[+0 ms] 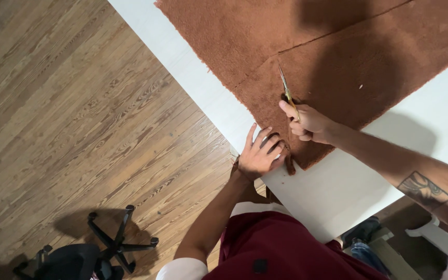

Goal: Cutting out shapes from brown plush fabric using gold-colored scissors on a white table.

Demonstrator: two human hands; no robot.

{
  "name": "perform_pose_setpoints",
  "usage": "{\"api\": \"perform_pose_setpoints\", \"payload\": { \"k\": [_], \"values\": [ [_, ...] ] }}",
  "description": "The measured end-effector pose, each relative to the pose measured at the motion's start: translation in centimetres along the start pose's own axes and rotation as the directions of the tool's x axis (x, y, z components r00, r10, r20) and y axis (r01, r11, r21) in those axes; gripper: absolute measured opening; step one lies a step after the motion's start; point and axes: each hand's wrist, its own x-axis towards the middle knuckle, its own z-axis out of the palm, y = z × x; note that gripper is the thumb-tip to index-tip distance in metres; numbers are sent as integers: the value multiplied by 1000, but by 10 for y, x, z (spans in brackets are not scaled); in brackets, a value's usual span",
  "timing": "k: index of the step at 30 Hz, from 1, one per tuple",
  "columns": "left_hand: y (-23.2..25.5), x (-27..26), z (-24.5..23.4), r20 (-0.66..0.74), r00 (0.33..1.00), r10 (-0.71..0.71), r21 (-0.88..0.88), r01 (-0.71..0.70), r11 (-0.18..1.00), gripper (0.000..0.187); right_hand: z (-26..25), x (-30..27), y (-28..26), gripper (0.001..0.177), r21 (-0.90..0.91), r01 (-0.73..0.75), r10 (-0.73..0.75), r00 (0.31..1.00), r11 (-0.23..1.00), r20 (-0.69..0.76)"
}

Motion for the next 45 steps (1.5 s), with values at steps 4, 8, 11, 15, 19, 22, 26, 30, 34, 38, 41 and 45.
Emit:
{"api": "perform_pose_setpoints", "payload": {
  "k": [4,8,11,15,19,22,26,30,34,38,41,45],
  "values": [
    [-1,1,-1,8,1000,6,-6,-6,1000,33,-20,20,6,56,32,31,-35,989,999,141],
    [0,1,-4,32,999,6,-29,-5,1000,38,-7,7,-15,56,-2,28,-27,994,1000,104],
    [-1,2,-3,17,1000,0,-13,0,1000,38,-3,3,-22,51,-64,5,-4,1000,998,7],
    [-1,-1,-3,31,1000,1,-32,0,999,43,-5,0,-24,47,-121,-3,3,1000,993,2],
    [-2,-1,-2,35,999,6,-24,-6,1000,43,-15,10,-27,56,-102,15,-6,997,995,83],
    [-2,-2,1,37,999,-3,-43,4,999,46,-12,12,-35,52,-119,25,-20,999,993,41],
    [-3,-1,-1,39,999,8,-33,-6,999,46,-8,8,-39,41,-151,28,-30,1000,988,-10],
    [-3,-2,-2,39,999,9,-37,-8,999,46,-8,6,-44,40,-179,18,-19,1000,984,-5],
    [-2,-2,-1,43,999,4,-28,-2,1000,46,-29,30,-36,50,-140,84,-66,990,987,125],
    [-3,-3,1,51,999,-6,-30,8,1000,46,-17,24,-46,35,-237,77,-73,997,969,29],
    [-5,-6,5,22,1000,18,-18,-18,1000,45,-21,29,-43,37,-198,51,-50,999,979,9],
    [-4,-7,6,61,998,-12,-32,14,999,49,-33,36,-42,47,-205,100,-77,990,974,118]
  ]
}}
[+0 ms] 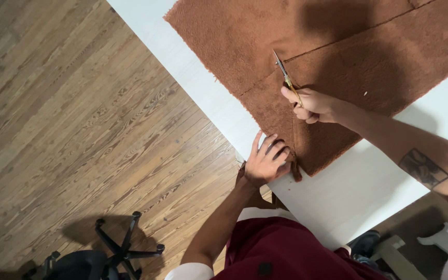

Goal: Cutting out shapes from brown plush fabric using gold-colored scissors on a white table.

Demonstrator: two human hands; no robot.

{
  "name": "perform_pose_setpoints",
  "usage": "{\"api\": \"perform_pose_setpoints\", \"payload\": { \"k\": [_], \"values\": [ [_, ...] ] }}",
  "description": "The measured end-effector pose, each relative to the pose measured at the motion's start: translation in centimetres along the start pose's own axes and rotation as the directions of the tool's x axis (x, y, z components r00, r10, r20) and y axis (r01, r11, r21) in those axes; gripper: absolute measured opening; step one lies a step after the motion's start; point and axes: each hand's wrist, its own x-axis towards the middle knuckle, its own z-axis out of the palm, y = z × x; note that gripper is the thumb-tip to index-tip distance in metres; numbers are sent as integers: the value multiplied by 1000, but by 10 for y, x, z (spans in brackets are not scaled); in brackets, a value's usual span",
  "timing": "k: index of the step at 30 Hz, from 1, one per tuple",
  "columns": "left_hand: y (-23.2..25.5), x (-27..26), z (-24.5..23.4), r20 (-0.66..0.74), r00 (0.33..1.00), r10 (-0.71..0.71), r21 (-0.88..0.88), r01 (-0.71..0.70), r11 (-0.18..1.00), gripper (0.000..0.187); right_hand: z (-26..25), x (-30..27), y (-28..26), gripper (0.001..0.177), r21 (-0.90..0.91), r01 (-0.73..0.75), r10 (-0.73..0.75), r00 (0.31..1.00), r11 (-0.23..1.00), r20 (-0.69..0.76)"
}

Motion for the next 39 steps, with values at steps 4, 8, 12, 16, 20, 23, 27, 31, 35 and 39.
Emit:
{"api": "perform_pose_setpoints", "payload": {
  "k": [4,8,12,16,20,23,27,31,35,39],
  "values": [
    [0,7,2,-31,997,-78,-34,77,996,47,2,-28,-2,58,159,-124,89,973,979,213],
    [-19,38,-8,-117,981,-158,69,166,984,69,10,-82,60,55,151,-59,19,967,987,254],
    [-55,49,-12,52,982,-180,198,166,966,68,16,-129,154,34,-41,229,-231,972,973,-46],
    [-76,78,-32,6,965,-263,6,263,965,64,36,-171,246,28,131,449,-301,760,884,-577],
    [-93,97,-41,-27,954,-298,36,299,954,84,47,-164,329,32,-9,358,-188,470,934,-862],
    [-117,84,-14,94,934,-345,90,337,937,78,37,-160,342,29,-27,405,-145,263,914,-954],
    [-101,47,-34,33,889,-457,-464,419,780,34,44,-182,311,27,-170,175,-200,168,970,-965],
    [-33,33,-117,167,542,-824,-985,128,-116,29,45,-202,274,37,-306,-236,-228,304,922,-925],
    [-72,-62,-98,7,577,-817,-969,-198,-149,22,45,-198,275,43,-358,-283,-236,386,890,-892],
    [-57,-89,-114,24,408,-913,-943,-295,-157,29,55,-194,266,38,-321,-136,-245,398,937,-884]
  ]
}}
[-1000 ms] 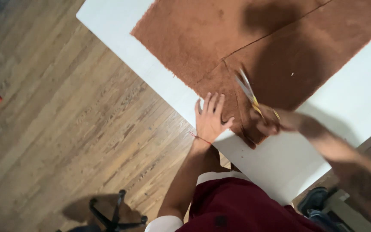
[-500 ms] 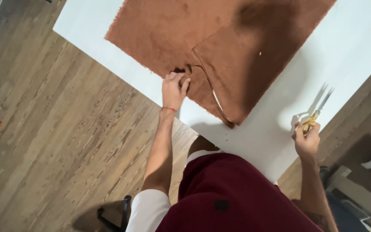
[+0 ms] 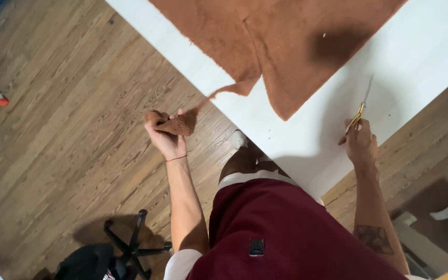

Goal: Cutting out shapes from brown plush fabric using gold-colored scissors on a white table.

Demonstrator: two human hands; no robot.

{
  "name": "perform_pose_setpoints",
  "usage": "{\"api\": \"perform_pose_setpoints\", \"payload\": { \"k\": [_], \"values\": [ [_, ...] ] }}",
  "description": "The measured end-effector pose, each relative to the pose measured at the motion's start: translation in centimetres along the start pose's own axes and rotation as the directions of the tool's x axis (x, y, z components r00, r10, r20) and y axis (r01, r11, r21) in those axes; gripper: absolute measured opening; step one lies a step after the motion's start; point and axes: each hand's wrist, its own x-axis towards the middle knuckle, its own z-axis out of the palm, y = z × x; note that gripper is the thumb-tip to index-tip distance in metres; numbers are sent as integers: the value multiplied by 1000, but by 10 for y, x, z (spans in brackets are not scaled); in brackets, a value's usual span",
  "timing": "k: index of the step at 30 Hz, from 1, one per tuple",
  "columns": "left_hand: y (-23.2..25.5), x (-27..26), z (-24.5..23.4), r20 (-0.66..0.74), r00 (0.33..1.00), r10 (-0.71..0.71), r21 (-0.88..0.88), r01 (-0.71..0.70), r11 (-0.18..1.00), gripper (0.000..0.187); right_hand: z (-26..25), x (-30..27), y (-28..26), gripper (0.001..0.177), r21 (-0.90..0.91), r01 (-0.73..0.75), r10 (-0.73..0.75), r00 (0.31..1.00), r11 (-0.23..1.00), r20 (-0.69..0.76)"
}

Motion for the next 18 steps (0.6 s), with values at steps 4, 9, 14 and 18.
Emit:
{"api": "perform_pose_setpoints", "payload": {
  "k": [4,9,14,18],
  "values": [
    [-28,3,-21,69,972,223,525,-225,821,35,27,12,21,32,418,-6,-3,1000,908,22],
    [-73,-11,45,526,850,28,850,-526,26,75,42,19,61,29,834,-15,-319,920,552,228],
    [-121,5,71,705,660,-259,537,-736,-412,84,8,9,-20,64,663,-81,-517,559,744,648],
    [-153,10,49,809,579,-101,520,-786,-334,48,-4,48,-88,66,44,93,-73,340,995,938]
  ]
}}
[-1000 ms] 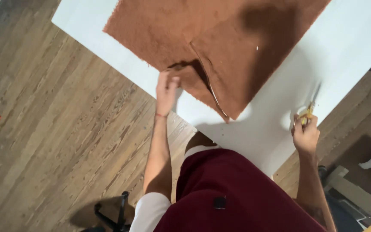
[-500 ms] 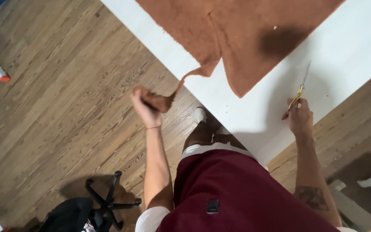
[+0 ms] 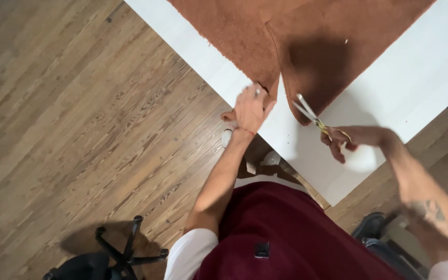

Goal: Cutting out shapes from brown plush fabric using gold-colored scissors on a white table.

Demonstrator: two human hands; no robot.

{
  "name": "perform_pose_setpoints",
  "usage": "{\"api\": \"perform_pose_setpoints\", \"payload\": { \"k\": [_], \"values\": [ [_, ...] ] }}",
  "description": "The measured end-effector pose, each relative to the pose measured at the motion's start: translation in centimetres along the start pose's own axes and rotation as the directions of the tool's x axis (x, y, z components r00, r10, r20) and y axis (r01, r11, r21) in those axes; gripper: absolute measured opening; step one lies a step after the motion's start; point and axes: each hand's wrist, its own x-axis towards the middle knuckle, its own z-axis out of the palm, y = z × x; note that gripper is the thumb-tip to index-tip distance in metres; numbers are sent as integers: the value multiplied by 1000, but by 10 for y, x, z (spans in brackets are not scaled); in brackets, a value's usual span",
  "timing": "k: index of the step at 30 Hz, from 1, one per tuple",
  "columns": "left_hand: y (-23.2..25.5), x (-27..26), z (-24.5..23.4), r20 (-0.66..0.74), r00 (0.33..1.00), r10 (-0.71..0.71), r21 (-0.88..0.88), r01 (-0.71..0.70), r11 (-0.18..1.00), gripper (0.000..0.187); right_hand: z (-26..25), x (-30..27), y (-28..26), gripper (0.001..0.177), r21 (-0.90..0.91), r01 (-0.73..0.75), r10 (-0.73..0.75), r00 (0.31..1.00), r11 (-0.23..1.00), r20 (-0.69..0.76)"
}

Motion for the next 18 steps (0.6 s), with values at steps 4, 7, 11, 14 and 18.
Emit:
{"api": "perform_pose_setpoints", "payload": {
  "k": [4,7,11,14,18],
  "values": [
    [-12,-41,60,246,969,21,53,-35,998,23,-45,30,-54,64,-420,-342,425,897,841,121],
    [15,-38,19,-65,970,236,81,-231,970,26,-44,14,-138,54,-507,-389,473,880,769,43],
    [30,-40,-12,-33,983,178,105,-174,979,16,-73,46,-155,59,-693,-338,513,856,636,54],
    [35,-43,-20,5,977,211,101,-211,972,16,-82,70,-170,62,-781,-282,542,836,557,84],
    [39,-41,-33,-71,975,212,104,-205,973,20,-100,113,-164,54,-728,-106,484,810,677,332]
  ]
}}
